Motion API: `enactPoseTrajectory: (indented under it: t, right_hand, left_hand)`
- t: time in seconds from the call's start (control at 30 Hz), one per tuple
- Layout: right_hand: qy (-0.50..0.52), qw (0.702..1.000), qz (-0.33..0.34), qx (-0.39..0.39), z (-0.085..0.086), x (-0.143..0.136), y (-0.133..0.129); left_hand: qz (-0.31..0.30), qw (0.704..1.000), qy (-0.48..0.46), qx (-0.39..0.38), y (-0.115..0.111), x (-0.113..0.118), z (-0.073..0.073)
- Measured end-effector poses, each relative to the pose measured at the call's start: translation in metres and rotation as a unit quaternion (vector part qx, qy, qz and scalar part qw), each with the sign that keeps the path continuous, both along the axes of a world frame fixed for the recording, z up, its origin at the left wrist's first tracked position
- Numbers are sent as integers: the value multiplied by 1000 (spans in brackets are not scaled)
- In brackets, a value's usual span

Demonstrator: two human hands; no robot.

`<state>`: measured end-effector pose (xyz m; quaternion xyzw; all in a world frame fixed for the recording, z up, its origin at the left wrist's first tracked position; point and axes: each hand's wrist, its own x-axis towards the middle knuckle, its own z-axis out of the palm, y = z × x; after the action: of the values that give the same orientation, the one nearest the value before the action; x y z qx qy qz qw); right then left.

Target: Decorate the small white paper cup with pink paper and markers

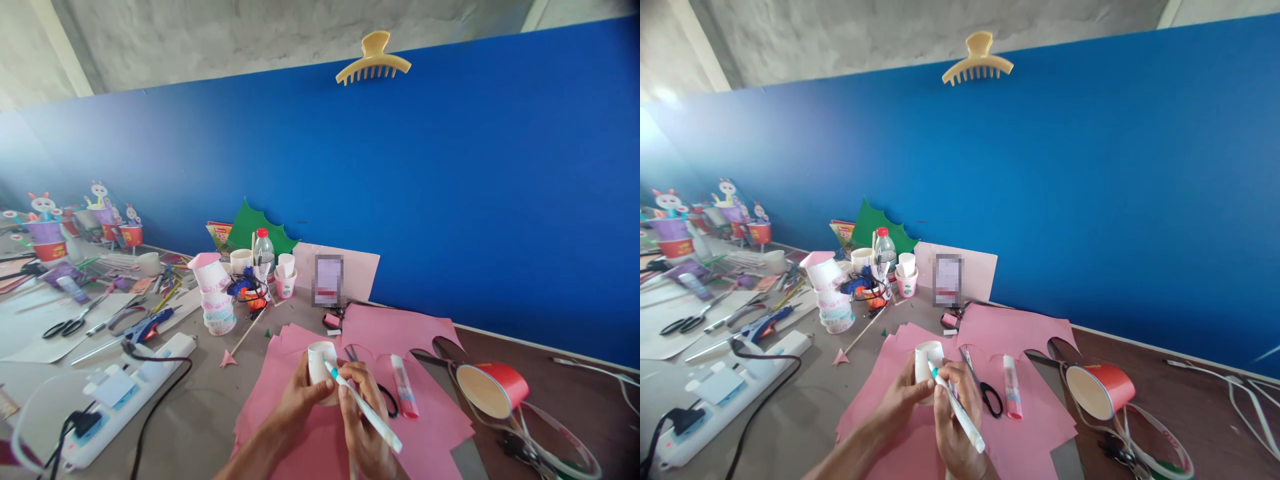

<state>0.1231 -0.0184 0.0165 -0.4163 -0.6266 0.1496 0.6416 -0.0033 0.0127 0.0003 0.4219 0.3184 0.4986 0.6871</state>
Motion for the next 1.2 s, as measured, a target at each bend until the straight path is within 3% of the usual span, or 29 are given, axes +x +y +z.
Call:
enactPoseTrajectory:
  t: [0.43,0.77,1.2]
  right_hand:
    - [34,999,-6,2,1,-2,1]
    - [60,998,-5,-17,-11,0,6]
    - [77,996,-24,-43,-7,3,9]
  left_hand:
    - [4,1000,-1,-3,-1,0,-1]
    - [-6,1000,-8,-7,0,-3,-2]
    - [-26,999,-20,-33,-3,-1,13]
